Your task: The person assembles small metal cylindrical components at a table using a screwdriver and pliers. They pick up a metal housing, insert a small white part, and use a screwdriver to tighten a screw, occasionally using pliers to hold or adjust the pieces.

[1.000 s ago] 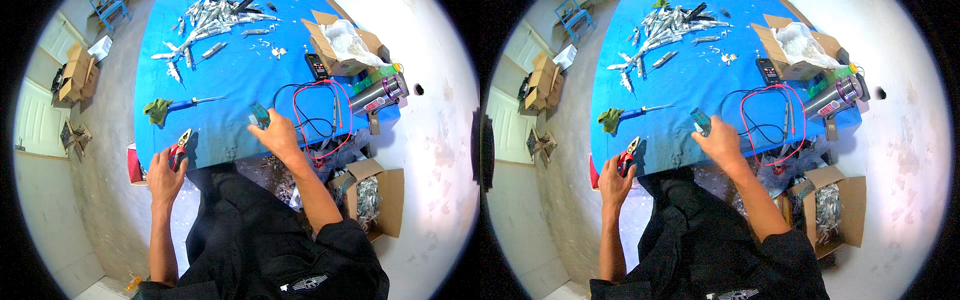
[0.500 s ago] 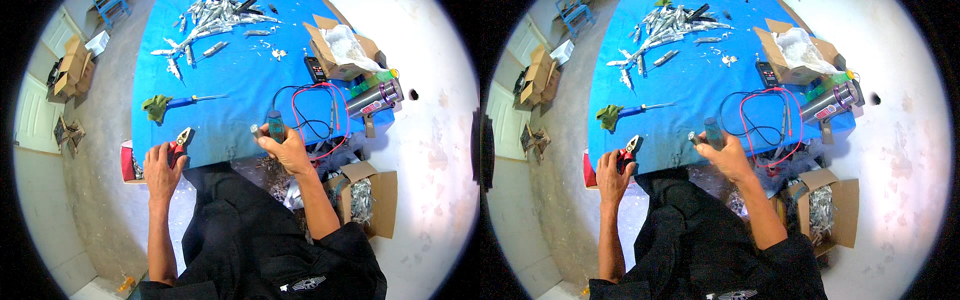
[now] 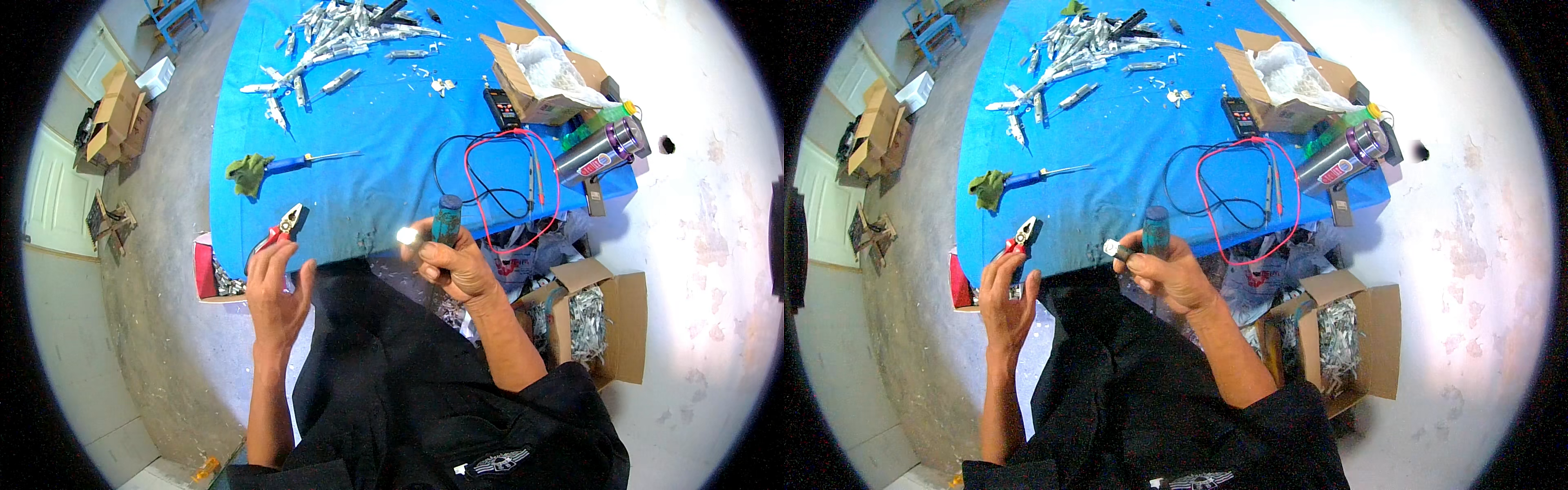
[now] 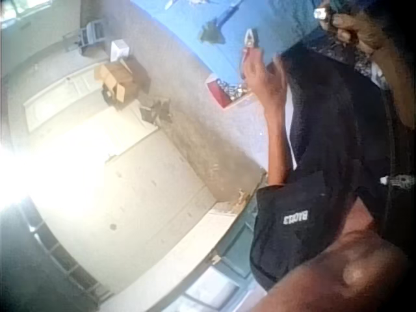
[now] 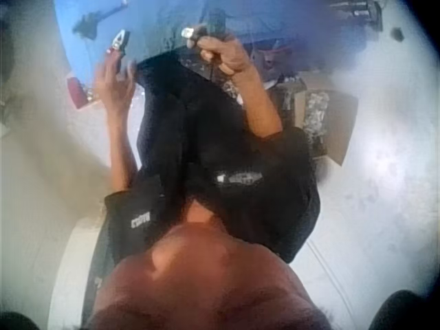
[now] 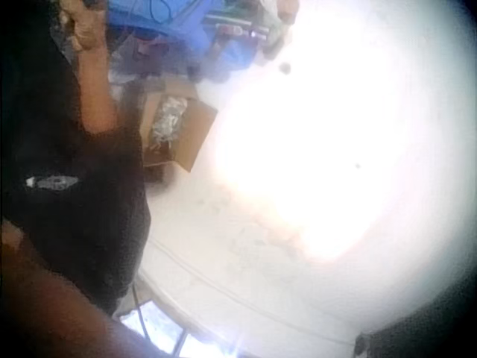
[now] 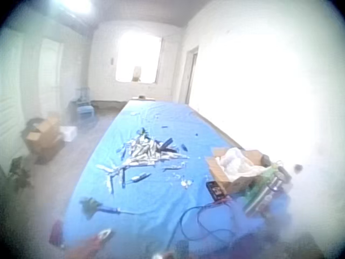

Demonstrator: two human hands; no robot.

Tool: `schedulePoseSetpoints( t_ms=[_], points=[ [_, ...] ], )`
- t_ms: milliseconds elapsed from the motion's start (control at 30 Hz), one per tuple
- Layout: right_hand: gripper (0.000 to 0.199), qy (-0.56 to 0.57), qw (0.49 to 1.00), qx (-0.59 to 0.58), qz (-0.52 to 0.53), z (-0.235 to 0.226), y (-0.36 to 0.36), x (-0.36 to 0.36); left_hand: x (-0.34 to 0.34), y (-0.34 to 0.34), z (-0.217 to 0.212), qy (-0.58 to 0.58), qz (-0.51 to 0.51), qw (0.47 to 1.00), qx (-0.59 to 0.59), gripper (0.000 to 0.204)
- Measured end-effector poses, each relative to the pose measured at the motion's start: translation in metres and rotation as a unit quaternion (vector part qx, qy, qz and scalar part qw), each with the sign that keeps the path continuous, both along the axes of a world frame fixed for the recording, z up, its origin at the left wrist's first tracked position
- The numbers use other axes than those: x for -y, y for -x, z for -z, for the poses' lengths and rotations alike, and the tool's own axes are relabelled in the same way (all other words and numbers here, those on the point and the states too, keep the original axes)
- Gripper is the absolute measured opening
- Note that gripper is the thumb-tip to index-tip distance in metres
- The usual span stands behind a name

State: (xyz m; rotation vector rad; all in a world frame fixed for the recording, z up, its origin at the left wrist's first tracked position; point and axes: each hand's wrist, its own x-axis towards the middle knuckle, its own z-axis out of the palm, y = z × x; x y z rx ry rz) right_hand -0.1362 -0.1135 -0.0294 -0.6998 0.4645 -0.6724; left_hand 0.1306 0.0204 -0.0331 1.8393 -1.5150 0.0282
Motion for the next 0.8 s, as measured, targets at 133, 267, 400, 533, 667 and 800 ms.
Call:
schedulePoseSetpoints(
  t_ms=[133, 267, 400, 533, 667, 800],
  points=[
    [0.028, 0.001, 1.000, 0.017, -0.006, 0.003, 0.003, -0.005, 0.001, 0.029, -0.021, -0.001, 0.060, 0.994, -0.091, 0.025],
    [0.029, 0.018, 1.000, 0.016, -0.006, 0.004, 0.007, -0.010, 0.003, 0.056, -0.043, 0.002, 0.107, 0.986, -0.132, 0.024],
    [0.030, 0.016, 1.000, 0.013, -0.016, 0.003, 0.011, -0.015, 0.008, 0.073, -0.052, 0.039, 0.135, 0.981, -0.131, 0.028],
    [0.031, 0.031, 0.999, 0.003, -0.022, 0.001, 0.013, -0.020, 0.009, 0.083, -0.051, 0.055, 0.151, 0.978, -0.133, 0.031],
    [0.038, 0.017, 0.999, -0.017, -0.033, 0.008, 0.020, -0.024, 0.008, 0.093, -0.048, 0.061, 0.157, 0.972, -0.161, 0.033],
    [0.038, 0.024, 0.999, -0.033, -0.036, 0.012, 0.024, -0.028, 0.005, 0.098, -0.046, 0.054, 0.163, 0.970, -0.174, 0.034]
  ],
)
